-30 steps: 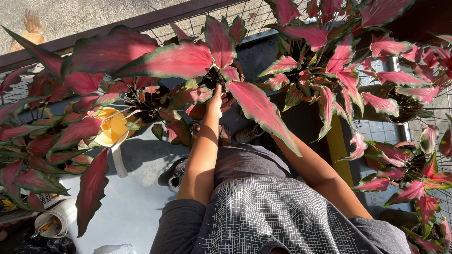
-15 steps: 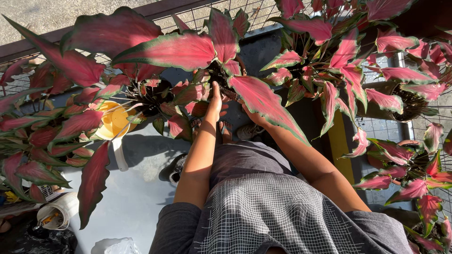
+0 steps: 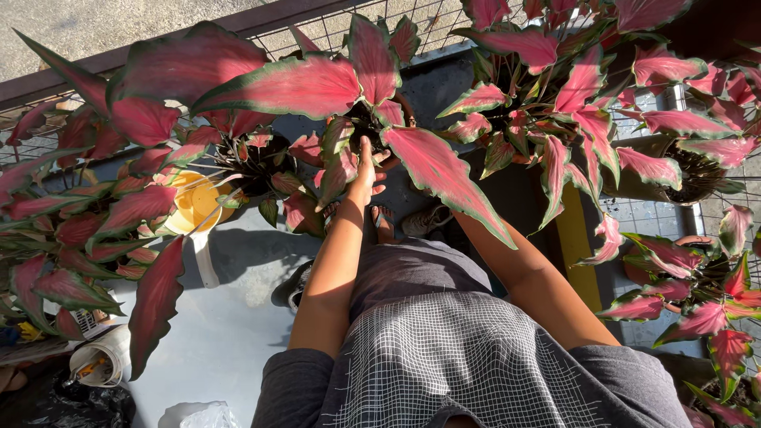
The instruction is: The person waters several potted plants on a balcony using a plastic dipper and clears debris from the soil by hand and with a small trowel.
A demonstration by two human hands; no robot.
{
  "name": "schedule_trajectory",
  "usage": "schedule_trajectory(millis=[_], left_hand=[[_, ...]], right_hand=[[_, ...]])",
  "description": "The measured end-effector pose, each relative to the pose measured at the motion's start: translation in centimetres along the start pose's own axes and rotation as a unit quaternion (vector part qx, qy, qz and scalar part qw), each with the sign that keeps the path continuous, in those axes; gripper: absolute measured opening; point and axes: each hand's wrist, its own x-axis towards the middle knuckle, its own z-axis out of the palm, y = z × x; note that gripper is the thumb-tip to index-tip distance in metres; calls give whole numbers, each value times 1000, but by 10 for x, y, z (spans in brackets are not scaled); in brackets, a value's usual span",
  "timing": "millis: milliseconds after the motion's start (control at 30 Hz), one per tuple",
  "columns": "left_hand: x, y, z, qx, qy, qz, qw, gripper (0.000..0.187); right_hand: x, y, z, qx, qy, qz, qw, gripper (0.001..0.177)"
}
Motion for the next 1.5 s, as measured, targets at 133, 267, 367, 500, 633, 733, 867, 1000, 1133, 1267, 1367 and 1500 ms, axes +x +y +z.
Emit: schedule_trajectory(millis=[133, 267, 367, 500, 633, 733, 867, 1000, 1133, 1267, 1367, 1500], left_hand=[[25, -24, 0, 1, 14, -18, 1000, 107], [36, -48, 2, -70, -26, 59, 995, 105], [28, -53, -5, -100, -40, 84, 991, 96], [30, -72, -20, 62, 67, 212, 973, 75], [36, -83, -30, 136, 131, 287, 939, 81], [38, -81, -34, 232, 187, 428, 853, 79], [29, -96, -33, 307, 170, 454, 819, 75], [27, -96, 6, 253, 129, 361, 888, 68], [34, -83, 38, 248, 160, 300, 907, 73], [49, -61, 58, 182, 190, 266, 928, 63], [55, -55, 66, 93, 201, 246, 944, 57], [61, -46, 83, 68, 375, 293, 877, 37]], right_hand=[[-2, -3, 0, -2, -1, 2, 1000, 43], [-9, -3, -4, -1, 4, 9, 1000, 43], [-11, 0, -16, 4, 6, 16, 1000, 43], [-10, -2, -23, 3, 3, 16, 1000, 44], [3, -15, -12, -11, 6, 1, 1000, 44], [12, -24, -7, -22, 17, 3, 1000, 44], [5, -27, -19, -14, 6, 13, 1000, 45], [1, -27, -42, 1, 1, 35, 999, 45], [-9, -30, -43, 24, -11, 85, 996, 46], [-13, -33, -41, 34, -13, 125, 992, 46], [-13, -32, -44, 38, -16, 145, 989, 47], [-15, -31, -46, 40, -26, 167, 985, 48]])
